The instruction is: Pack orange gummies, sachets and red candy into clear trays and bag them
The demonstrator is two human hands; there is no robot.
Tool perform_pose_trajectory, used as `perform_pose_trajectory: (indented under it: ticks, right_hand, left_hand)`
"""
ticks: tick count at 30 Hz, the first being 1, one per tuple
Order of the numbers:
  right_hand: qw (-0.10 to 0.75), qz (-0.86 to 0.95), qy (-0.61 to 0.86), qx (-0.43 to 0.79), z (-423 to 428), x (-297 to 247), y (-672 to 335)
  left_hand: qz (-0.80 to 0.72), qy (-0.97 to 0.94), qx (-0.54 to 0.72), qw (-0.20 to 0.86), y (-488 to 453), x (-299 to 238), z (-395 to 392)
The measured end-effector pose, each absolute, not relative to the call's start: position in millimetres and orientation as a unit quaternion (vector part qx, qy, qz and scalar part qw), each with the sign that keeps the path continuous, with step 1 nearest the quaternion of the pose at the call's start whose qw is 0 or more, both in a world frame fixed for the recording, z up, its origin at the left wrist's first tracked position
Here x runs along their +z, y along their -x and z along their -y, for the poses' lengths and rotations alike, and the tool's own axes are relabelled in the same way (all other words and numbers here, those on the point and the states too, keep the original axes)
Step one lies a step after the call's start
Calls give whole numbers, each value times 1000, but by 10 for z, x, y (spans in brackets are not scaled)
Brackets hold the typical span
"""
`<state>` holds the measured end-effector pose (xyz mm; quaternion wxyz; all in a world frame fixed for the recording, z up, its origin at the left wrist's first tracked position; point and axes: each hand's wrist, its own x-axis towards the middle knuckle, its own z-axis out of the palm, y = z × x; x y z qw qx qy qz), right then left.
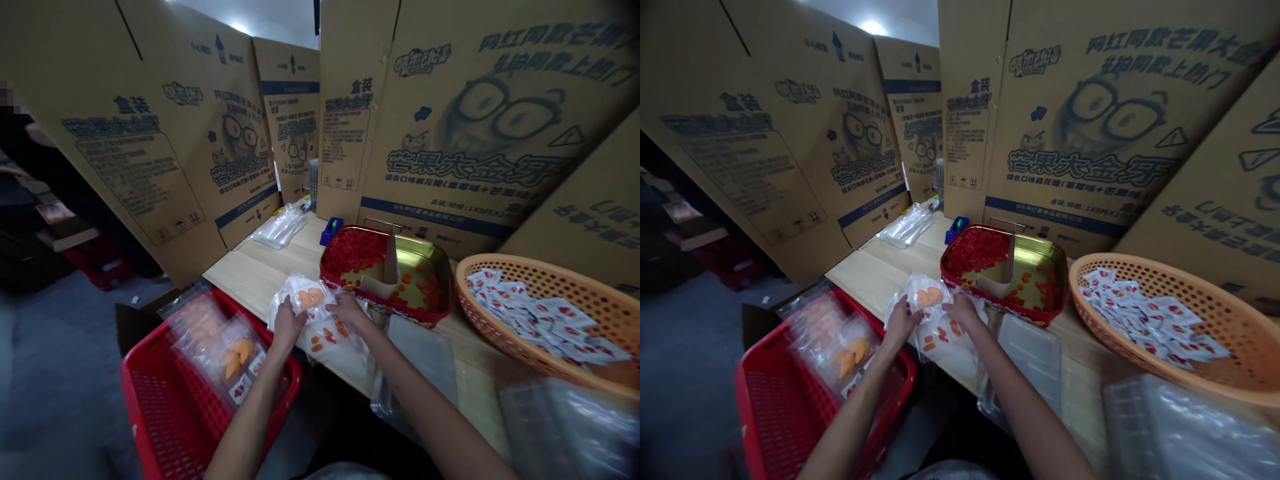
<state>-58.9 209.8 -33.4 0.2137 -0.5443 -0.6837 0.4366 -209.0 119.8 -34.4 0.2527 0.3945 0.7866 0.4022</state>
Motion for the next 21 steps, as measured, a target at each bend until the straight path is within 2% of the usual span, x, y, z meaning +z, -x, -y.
perform_pose_trajectory:
  ticks: [8, 15, 21]
  right_hand:
    - [252, 549, 535, 591, -2021, -272, 674]
    - [281, 421, 458, 731, -1913, -13, 574]
    - [308, 349, 410, 784, -1740, 161, 351]
  left_hand:
    - [-773, -310, 470, 292, 2118, -388, -1243]
    - [-677, -233, 575, 396, 2074, -221, -1211]
    - [-586, -201, 616, 487, 1990, 33, -1142]
